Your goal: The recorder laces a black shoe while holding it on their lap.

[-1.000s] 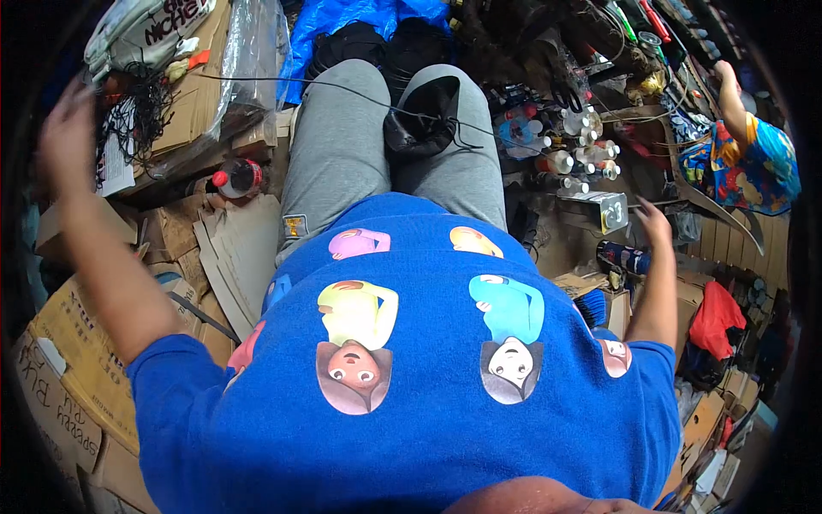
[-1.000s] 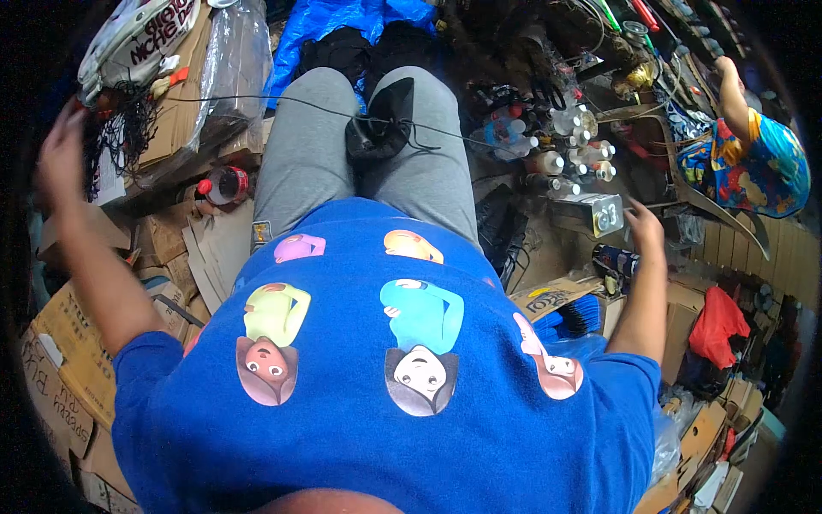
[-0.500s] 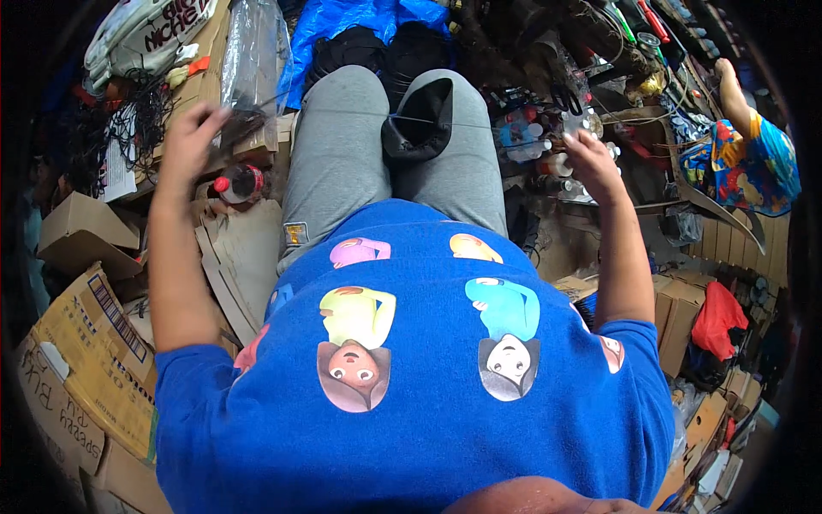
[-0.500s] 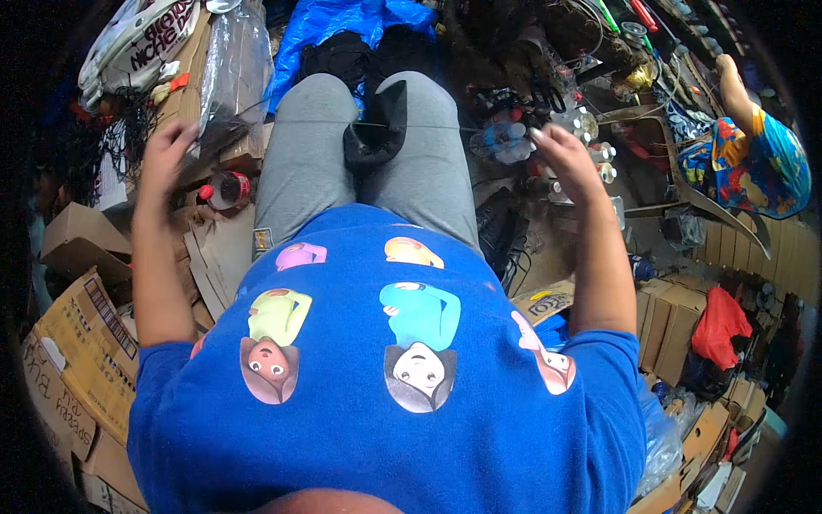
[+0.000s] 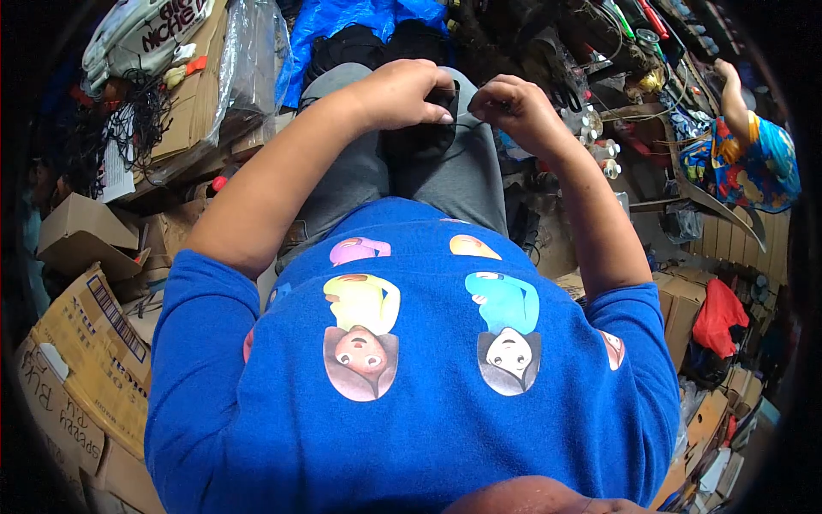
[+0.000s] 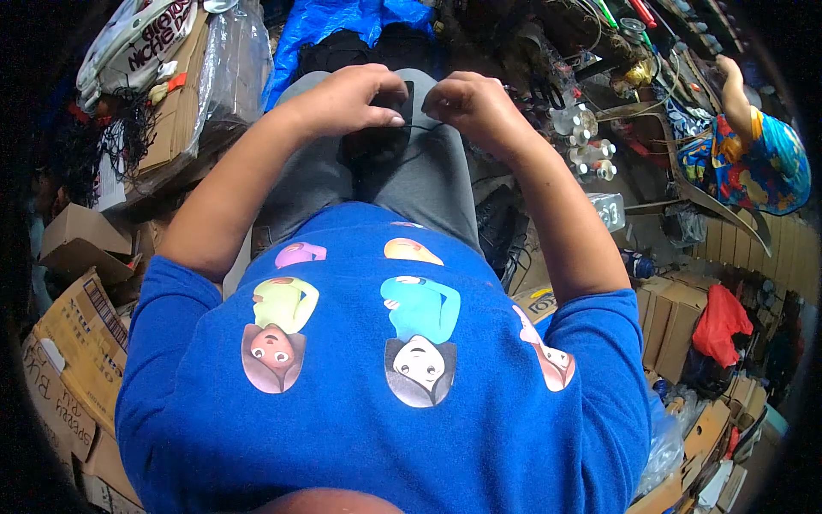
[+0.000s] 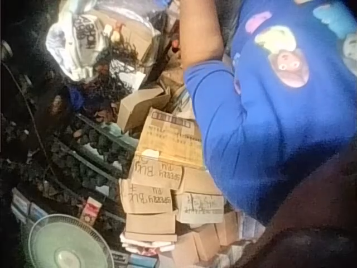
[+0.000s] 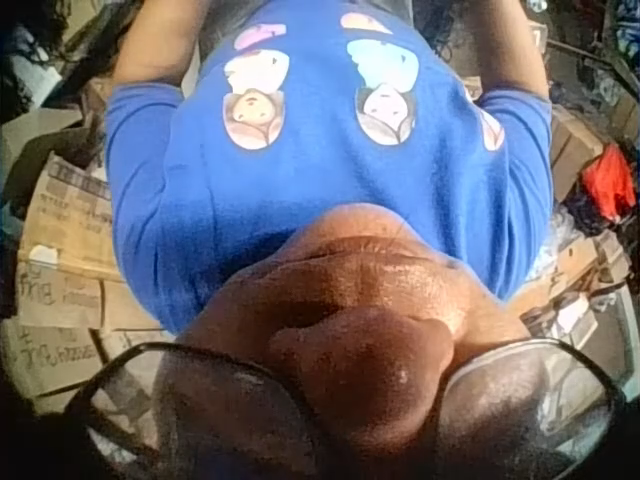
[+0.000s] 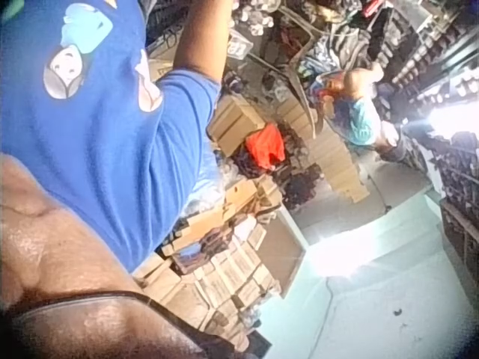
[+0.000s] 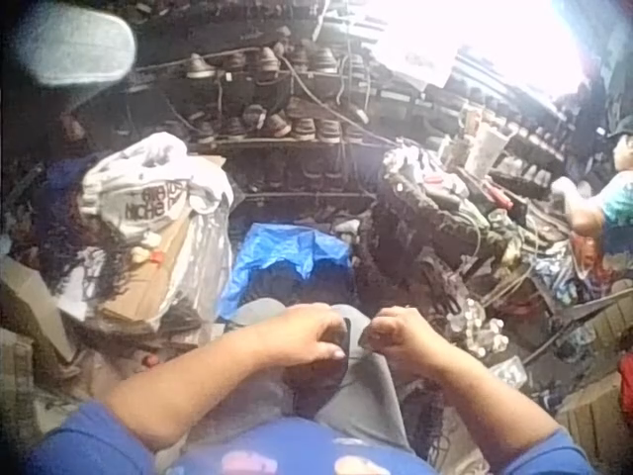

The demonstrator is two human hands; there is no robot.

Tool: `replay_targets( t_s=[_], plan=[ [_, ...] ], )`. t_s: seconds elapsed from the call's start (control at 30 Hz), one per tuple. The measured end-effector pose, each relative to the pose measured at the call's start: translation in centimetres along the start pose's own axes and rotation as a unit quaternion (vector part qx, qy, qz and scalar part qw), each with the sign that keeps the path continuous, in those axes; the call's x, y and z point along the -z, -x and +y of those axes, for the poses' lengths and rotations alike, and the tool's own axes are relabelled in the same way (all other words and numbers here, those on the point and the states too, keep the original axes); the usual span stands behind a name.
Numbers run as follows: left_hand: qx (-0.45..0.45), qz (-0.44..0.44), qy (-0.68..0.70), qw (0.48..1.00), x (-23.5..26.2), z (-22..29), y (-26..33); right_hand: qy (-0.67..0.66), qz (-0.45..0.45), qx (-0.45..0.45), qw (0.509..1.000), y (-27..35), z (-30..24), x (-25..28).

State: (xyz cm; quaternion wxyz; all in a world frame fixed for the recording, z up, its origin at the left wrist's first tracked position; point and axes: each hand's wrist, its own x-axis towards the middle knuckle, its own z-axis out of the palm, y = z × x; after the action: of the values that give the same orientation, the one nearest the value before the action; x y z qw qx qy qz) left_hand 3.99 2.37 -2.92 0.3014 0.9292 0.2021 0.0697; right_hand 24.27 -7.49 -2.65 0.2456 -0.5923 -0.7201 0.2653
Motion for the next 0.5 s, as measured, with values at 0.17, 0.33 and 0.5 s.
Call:
replay_targets(
  t_s=[0.17, 0.33, 0.5],
  plan=[
    [0.025, -0.072, 0.113, 0.991, 0.1, -0.8, -1.0, 0.008, -0.022, 0.012, 1.0, -0.3, -0.4, -0.3],
    [0.044, -0.093, 0.226, 0.969, -0.8, -1.6, -1.3, -0.076, -0.038, 0.005, 0.996, 0.2, 0.6, -1.1],
    [0.059, -0.095, 0.335, 0.935, -1.6, -2.5, -1.2, -0.143, 0.008, -0.028, 0.989, 1.3, 1.0, -3.3]
  ],
)
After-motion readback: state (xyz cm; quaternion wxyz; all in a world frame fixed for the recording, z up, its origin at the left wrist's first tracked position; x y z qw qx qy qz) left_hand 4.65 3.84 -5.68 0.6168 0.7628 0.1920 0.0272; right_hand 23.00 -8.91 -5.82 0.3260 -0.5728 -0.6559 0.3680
